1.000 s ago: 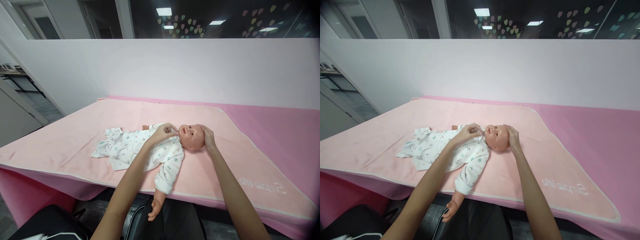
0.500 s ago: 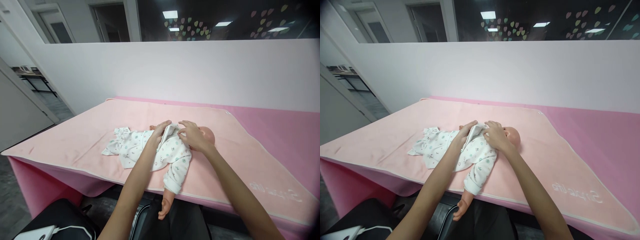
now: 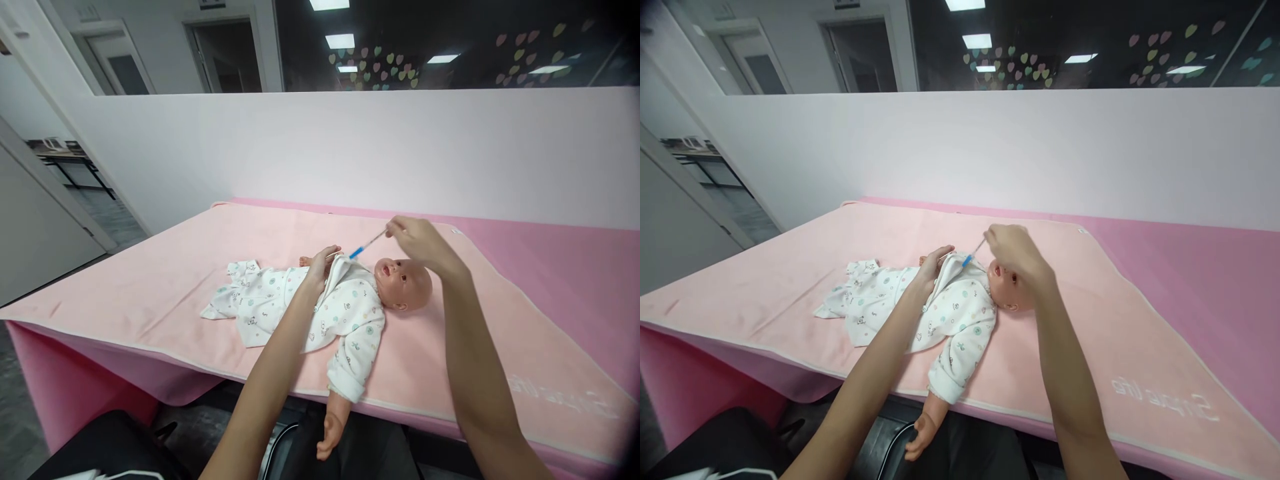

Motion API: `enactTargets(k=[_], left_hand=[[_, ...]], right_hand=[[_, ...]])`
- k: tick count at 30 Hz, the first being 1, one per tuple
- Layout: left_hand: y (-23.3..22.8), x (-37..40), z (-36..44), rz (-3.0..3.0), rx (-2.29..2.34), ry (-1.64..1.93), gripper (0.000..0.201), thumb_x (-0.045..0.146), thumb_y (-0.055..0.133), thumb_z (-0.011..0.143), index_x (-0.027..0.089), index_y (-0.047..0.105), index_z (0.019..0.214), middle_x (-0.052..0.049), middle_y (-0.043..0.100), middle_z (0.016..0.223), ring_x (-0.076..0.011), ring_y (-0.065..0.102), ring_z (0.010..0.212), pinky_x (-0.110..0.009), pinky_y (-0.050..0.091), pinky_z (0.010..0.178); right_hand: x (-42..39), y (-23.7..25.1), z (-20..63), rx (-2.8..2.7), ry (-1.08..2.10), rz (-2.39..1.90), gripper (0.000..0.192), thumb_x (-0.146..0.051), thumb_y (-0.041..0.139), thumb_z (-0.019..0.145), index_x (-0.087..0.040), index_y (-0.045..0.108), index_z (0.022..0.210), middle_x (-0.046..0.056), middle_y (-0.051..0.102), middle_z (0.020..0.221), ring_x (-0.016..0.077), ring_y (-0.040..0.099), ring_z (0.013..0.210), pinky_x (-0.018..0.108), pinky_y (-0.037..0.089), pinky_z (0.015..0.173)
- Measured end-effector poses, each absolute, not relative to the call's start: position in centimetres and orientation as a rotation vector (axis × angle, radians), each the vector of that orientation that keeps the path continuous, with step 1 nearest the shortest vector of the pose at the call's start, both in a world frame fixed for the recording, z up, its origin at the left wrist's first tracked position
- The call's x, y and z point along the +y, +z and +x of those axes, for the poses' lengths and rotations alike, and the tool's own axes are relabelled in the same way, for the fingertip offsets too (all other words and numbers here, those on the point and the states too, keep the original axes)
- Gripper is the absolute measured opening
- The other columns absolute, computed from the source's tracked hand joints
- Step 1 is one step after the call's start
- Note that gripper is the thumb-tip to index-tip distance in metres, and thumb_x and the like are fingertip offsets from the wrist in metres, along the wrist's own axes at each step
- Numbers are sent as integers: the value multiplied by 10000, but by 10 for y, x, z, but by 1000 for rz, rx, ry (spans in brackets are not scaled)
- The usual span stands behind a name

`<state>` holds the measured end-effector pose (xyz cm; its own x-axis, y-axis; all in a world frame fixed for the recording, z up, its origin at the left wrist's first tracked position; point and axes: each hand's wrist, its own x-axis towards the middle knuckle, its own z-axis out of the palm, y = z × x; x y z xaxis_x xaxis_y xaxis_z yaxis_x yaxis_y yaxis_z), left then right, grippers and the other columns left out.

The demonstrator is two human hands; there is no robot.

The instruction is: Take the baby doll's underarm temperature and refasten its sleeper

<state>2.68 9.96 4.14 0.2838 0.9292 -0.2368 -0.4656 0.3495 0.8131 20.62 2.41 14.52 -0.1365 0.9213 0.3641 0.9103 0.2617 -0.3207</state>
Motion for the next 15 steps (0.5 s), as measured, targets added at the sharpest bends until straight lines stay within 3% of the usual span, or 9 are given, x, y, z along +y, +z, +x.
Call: enactTargets(k=[4, 9, 15], left_hand=[[41, 91, 40, 1163, 851, 1139, 205, 332, 619, 697, 146, 640, 782, -18, 636, 679, -122, 570, 606, -228, 433, 598], [43, 75, 45, 1915, 643, 693, 180, 260, 627, 703, 158, 703, 831, -24, 679, 785, -122, 569, 703, -216, 409, 647], [50, 77, 32, 1866, 485, 607, 306, 266, 652, 710, 157, 677, 994, -70, 686, 933, -153, 608, 828, -235, 436, 711]], right_hand=[[16, 160, 235, -1636, 195, -1130, 303, -377, 356, 921, -187, 580, 845, 30, 644, 821, 153, 600, 814, 288, 427, 775], [21, 160, 227, -1467, 337, -817, 327, -485, 391, 903, -203, 556, 889, 8, 629, 781, 138, 631, 795, 326, 464, 835], [21, 159, 209, -1508, 413, -749, 306, -484, 399, 905, -217, 549, 902, -11, 628, 739, 130, 642, 770, 347, 476, 850]])
